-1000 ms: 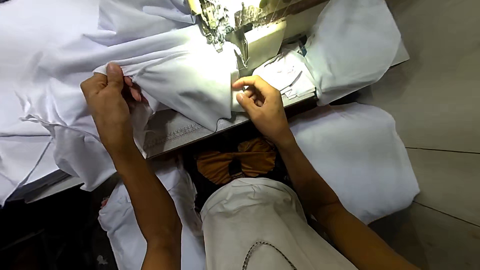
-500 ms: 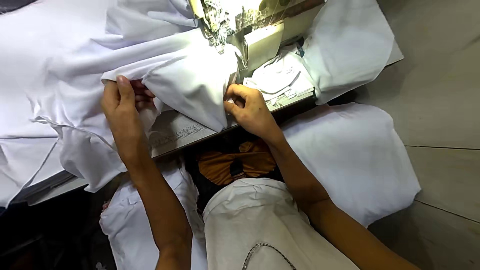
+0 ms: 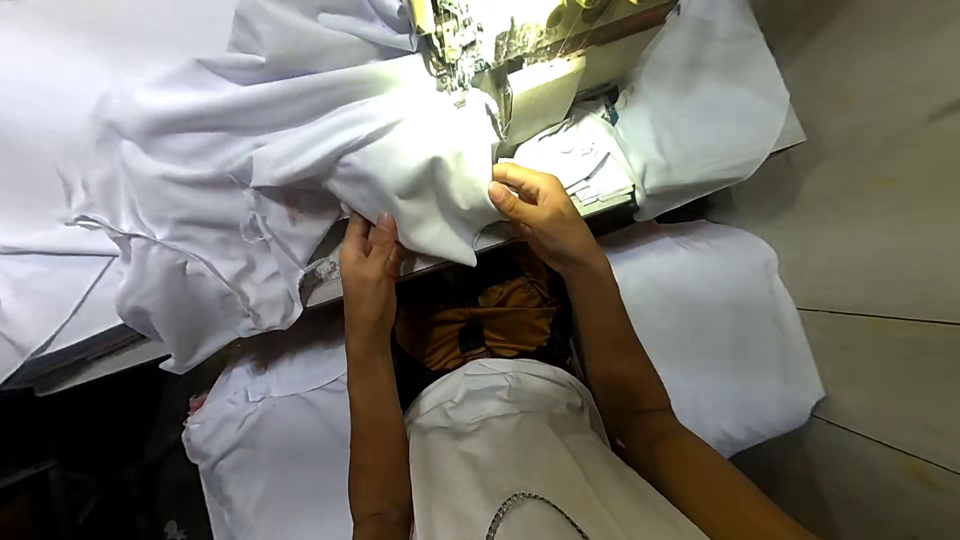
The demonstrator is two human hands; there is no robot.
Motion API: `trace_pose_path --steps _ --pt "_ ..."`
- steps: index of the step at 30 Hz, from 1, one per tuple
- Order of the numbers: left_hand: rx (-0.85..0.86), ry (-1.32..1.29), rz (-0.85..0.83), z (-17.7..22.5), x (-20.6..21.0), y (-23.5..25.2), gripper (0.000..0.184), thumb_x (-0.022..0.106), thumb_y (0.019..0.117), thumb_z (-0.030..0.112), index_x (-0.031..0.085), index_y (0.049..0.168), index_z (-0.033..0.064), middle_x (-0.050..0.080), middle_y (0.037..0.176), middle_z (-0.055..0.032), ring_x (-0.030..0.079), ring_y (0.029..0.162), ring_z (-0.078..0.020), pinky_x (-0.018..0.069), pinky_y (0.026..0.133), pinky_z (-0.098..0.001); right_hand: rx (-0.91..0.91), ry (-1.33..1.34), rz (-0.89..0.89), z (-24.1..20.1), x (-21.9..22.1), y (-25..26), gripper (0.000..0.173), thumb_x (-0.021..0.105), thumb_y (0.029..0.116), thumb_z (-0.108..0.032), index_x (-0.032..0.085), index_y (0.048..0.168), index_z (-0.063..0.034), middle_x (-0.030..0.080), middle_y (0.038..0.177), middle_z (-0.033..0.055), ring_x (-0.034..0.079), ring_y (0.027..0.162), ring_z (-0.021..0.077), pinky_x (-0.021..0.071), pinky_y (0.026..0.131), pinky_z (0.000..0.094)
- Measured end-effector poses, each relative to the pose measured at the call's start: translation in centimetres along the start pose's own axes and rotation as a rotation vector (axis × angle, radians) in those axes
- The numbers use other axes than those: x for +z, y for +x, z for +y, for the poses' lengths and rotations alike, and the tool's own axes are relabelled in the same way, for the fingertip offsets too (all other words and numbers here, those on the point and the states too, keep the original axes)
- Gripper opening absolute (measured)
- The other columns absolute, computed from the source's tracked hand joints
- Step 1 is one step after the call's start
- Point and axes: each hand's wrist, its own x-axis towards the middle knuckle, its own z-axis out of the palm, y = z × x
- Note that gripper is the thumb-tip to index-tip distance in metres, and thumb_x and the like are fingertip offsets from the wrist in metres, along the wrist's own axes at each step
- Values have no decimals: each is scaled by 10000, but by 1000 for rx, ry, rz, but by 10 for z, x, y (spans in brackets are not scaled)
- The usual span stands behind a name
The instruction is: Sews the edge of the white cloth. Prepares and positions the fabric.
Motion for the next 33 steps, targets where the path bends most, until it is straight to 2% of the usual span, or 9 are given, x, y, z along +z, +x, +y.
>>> trace_pose_path --steps 2,6,10,16,24,26,29,30,33 --pt "41 34 66 6 -1 4 224 568 1060 241 610 1266 164 716 1062 58 699 906 -46 597 805 -238 27 132 -86 -2 -2 4 177 548 1035 -161 662 1075 -31 683 965 15 657 883 64 570 808 266" --pt "118 121 177 13 -11 5 121 539 1072 226 612 1158 182 686 927 93 683 787 -16 592 695 -200 100 352 -119 -8 -4 -9 178 566 1045 -255 638 1010 -96 681 892 23 673 799 74 592 749 261" --pt "148 198 194 22 -10 3 97 518 1081 231 594 1121 186 654 890 89 646 712 -13 560 627 -180 -62 21 176 -8 16 -41 299 575 1057 -299 603 834 -103 511 660 9 451 508 57 383 452 183" --pt "168 166 156 28 -5 2 164 510 1084 255 599 1203 185 677 985 83 688 817 -26 601 699 -208 -393 -284 393 -21 31 -49 177 623 1023 -107 687 901 3 556 789 20 539 640 50 465 524 166" --pt "115 236 160 20 -16 0 105 508 1086 262 586 1089 191 629 802 95 573 557 3 496 478 -155 -21 55 404 16 25 -46 257 722 953 -179 519 810 -114 519 622 24 466 453 77 429 433 197" --pt "94 250 126 19 -19 1 116 507 1087 258 593 1127 192 636 821 94 578 566 5 491 477 -148 30 94 379 10 22 -43 199 735 935 -116 538 967 -118 604 702 17 533 502 57 472 467 182" --pt "76 261 76 20 -25 4 152 524 1080 254 605 1191 189 665 888 80 619 627 -11 526 519 -160 123 133 260 3 13 -37 454 718 942 -71 555 1365 -91 697 851 64 578 559 69 497 503 183" --pt "73 267 63 20 -26 4 165 531 1078 256 604 1211 193 679 916 82 640 655 -13 544 538 -164 139 144 222 3 9 -33 432 704 951 -65 577 1362 -27 709 864 77 589 587 75 502 531 199" --pt "71 277 20 21 -29 5 157 548 1071 250 607 1204 191 696 946 85 674 702 -20 575 580 -176 121 79 191 4 3 -25 177 623 1022 -139 698 1000 20 665 712 36 548 544 50 468 510 190"
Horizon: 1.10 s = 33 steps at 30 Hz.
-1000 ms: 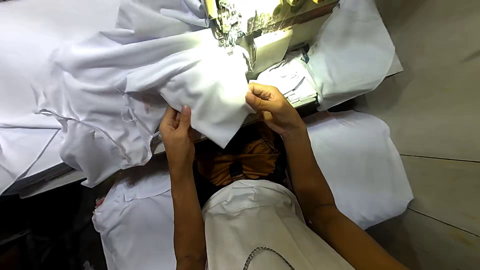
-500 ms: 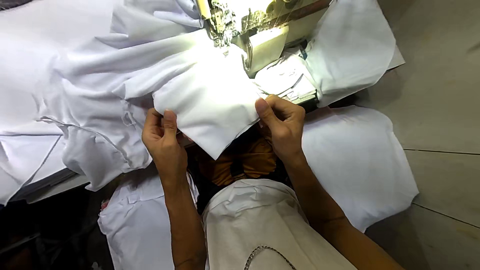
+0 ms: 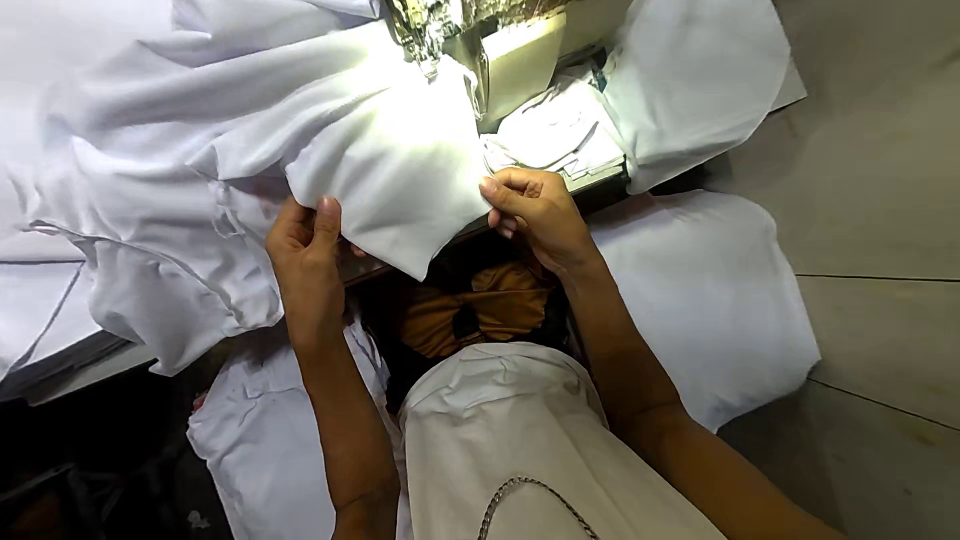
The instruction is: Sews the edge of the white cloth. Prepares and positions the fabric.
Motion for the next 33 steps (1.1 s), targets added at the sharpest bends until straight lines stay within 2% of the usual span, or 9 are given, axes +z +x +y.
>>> trace_pose_path --steps 5,11,15,19,22,26,29,31,33 --pt "18 39 -45 1 -3 1 126 567 1057 226 624 1167 207 671 922 128 630 738 33 537 665 -132 -151 -207 81 0 -7 5 133 711 967 -159 735 958 -28 695 811 22 608 638 59 519 575 213" --pt "52 67 -6 -2 -2 27 330 478 1075 408 619 1184 130 700 1064 74 690 1003 -71 589 918 -326 -94 -153 92 -6 -13 12 115 743 944 -125 741 948 -10 691 718 16 576 540 40 494 495 196" --pt "139 -94 318 1 10 49 171 544 1073 268 603 1106 111 697 898 34 704 779 -112 624 689 -327 -115 -18 93 -6 -9 6 113 692 974 -84 723 967 25 703 723 50 597 531 59 522 492 205" --pt "388 -32 428 25 -8 71 78 635 1005 123 681 952 90 668 774 72 634 675 -39 559 641 -244 -178 44 101 -1 24 -28 111 646 1018 -141 694 1056 -49 667 740 45 570 504 59 511 454 192" --pt "347 37 378 28 -21 91 122 652 990 157 672 870 147 620 687 130 556 562 16 486 532 -182 -202 56 168 9 46 -35 116 653 1016 -143 700 1057 -46 692 754 62 582 505 67 505 451 195" --pt "232 219 309 10 -25 99 157 654 1006 282 654 998 125 638 723 110 567 529 -9 491 475 -204 -244 -99 233 21 47 -27 116 679 998 -127 719 1000 -18 672 780 48 575 549 77 519 492 205" --pt "258 531 342 17 -26 70 470 623 1012 355 547 1331 17 674 1058 -49 662 815 -96 571 675 -287 -272 -210 254 17 39 -29 107 698 984 -126 727 983 -23 670 817 38 577 587 61 512 514 183" --pt "413 733 378 14 -25 38 516 609 1025 332 506 1393 -14 611 1233 -152 620 1033 -185 525 803 -318 -254 -240 256 13 36 -29 94 728 960 -114 734 982 -23 686 818 35 596 604 54 521 530 183" --pt "549 830 270 10 -10 3 518 602 1024 321 484 1431 23 543 1378 -151 538 1273 -224 468 1016 -350 -235 -234 254 10 35 -28 95 755 935 -101 744 979 -17 699 812 42 610 604 60 532 535 190"
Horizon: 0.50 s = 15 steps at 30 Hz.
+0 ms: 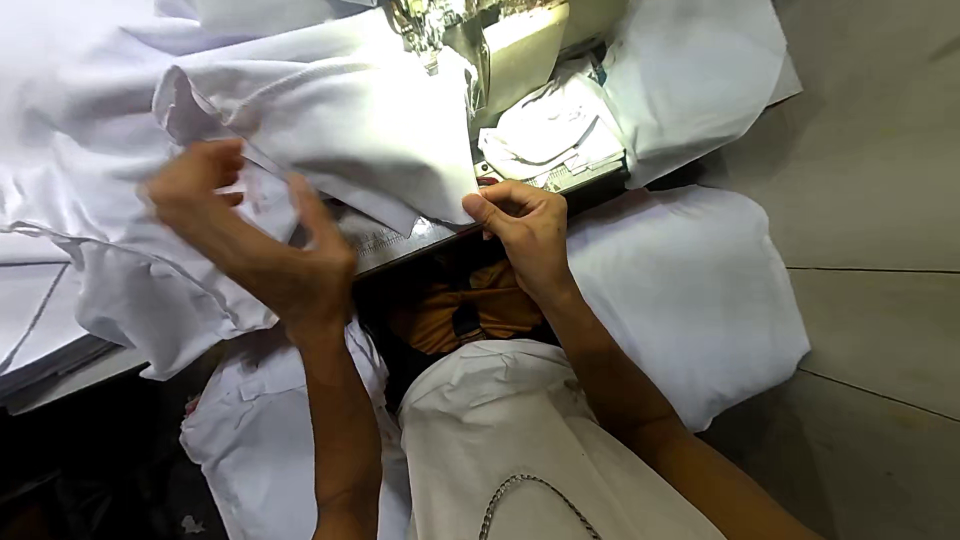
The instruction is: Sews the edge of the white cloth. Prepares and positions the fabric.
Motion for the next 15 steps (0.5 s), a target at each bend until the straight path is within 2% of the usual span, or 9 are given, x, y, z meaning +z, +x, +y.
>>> trace_pose_path --steps 1,3,4,7,10,12,15 --pt "93 -17 -71 18 4 -6 542 609 1010 321 479 1432 8 513 1432 -177 480 1359 -280 414 1110 -411 7 3 -4 -1 -1 0 99 765 926 -98 747 982 -19 707 817 43 618 607 61 539 539 191" --pt "249 -42 -209 48 22 -11 680 685 932 374 471 1457 -1 478 1503 -212 403 1441 -363 320 1189 -522 12 19 -15 -5 -3 -1 116 778 915 -99 751 995 -21 717 827 46 634 619 68 555 552 199" --pt "309 -34 -257 57 31 -11 768 722 901 404 442 1501 14 446 1551 -202 364 1481 -368 271 1219 -552 12 29 -18 -7 -4 -2 126 785 909 -102 752 1003 -24 719 835 46 646 636 72 566 568 204" --pt "425 26 -328 59 47 -2 918 744 867 352 297 1600 27 317 1642 -206 247 1543 -382 164 1253 -583 26 56 -12 -14 -5 -2 139 796 894 -87 747 1009 -27 723 828 48 654 635 73 562 555 201" --pt "436 104 -320 52 54 13 928 705 820 225 262 1610 20 272 1659 -220 198 1552 -414 125 1246 -618 31 74 -11 -15 -7 -5 141 801 887 -85 731 999 -36 702 774 53 631 580 82 542 508 200" --pt "430 160 -329 49 54 14 863 662 857 163 265 1605 -1 258 1671 -202 188 1559 -399 117 1247 -618 35 94 -27 -14 -7 -10 178 780 902 -83 687 1051 -54 642 698 64 573 502 105 504 447 205" --pt "433 250 -341 44 48 5 732 575 985 111 223 1607 -46 204 1686 -221 168 1565 -399 122 1252 -619 8 82 -29 -11 -4 -8 349 766 924 -104 643 1250 -121 641 696 62 561 491 104 474 421 200"
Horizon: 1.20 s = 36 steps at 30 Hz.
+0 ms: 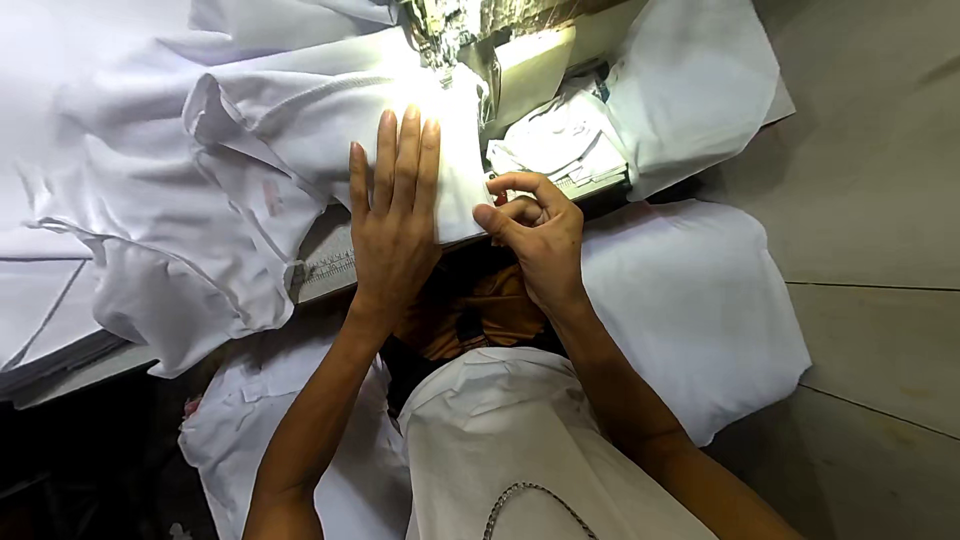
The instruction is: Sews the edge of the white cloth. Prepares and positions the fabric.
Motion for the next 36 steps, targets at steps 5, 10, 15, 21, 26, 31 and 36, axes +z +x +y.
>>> trace_pose_path --steps 5,10,15,21,26,31,36 --pt "-97 69 -29 -3 -4 -7 694 471 1006 -2 169 1630 -9 169 1708 -171 169 1580 -315 135 1264 -578 -141 -125 58 6 1 2 265 751 937 -87 690 1195 -78 704 840 32 622 605 72 527 509 191" --pt "-140 65 -43 -2 -8 -12 715 472 980 -26 166 1626 -22 181 1704 -176 163 1583 -300 123 1264 -576 -168 -148 76 12 -3 7 216 763 922 -65 746 1136 -42 746 932 36 657 665 68 562 568 196" --pt "-161 35 -50 -4 -7 -8 718 477 973 -33 173 1623 -26 166 1705 -186 151 1583 -320 128 1263 -580 -225 -163 52 8 -7 22 196 733 941 -48 742 1135 -18 747 973 40 689 742 56 593 648 192" --pt "-118 -93 -65 -39 -14 12 873 624 821 -72 216 1592 -75 162 1682 -253 142 1563 -426 98 1220 -702 -321 -135 59 2 9 82 153 721 933 -23 756 1075 22 763 917 70 716 747 98 616 678 250" --pt "-176 -199 -113 -73 -14 34 989 658 758 76 184 1622 -9 142 1703 -196 96 1581 -384 50 1202 -738 -306 -228 84 -8 14 94 141 674 968 -44 764 1073 -14 754 839 33 703 694 78 602 638 234" --pt "-192 -317 -173 -107 -28 40 900 603 815 112 217 1622 14 181 1687 -230 123 1566 -429 105 1203 -717 -272 -221 66 -8 9 75 203 632 1008 -51 710 1188 1 712 859 68 648 659 71 542 569 196" --pt "-318 -195 137 -126 -51 69 366 449 1025 173 627 1318 45 611 1287 -255 557 1205 -428 420 984 -586 -240 -273 34 4 -1 60 237 597 1037 -96 672 1259 -63 720 944 57 677 731 84 565 608 205"
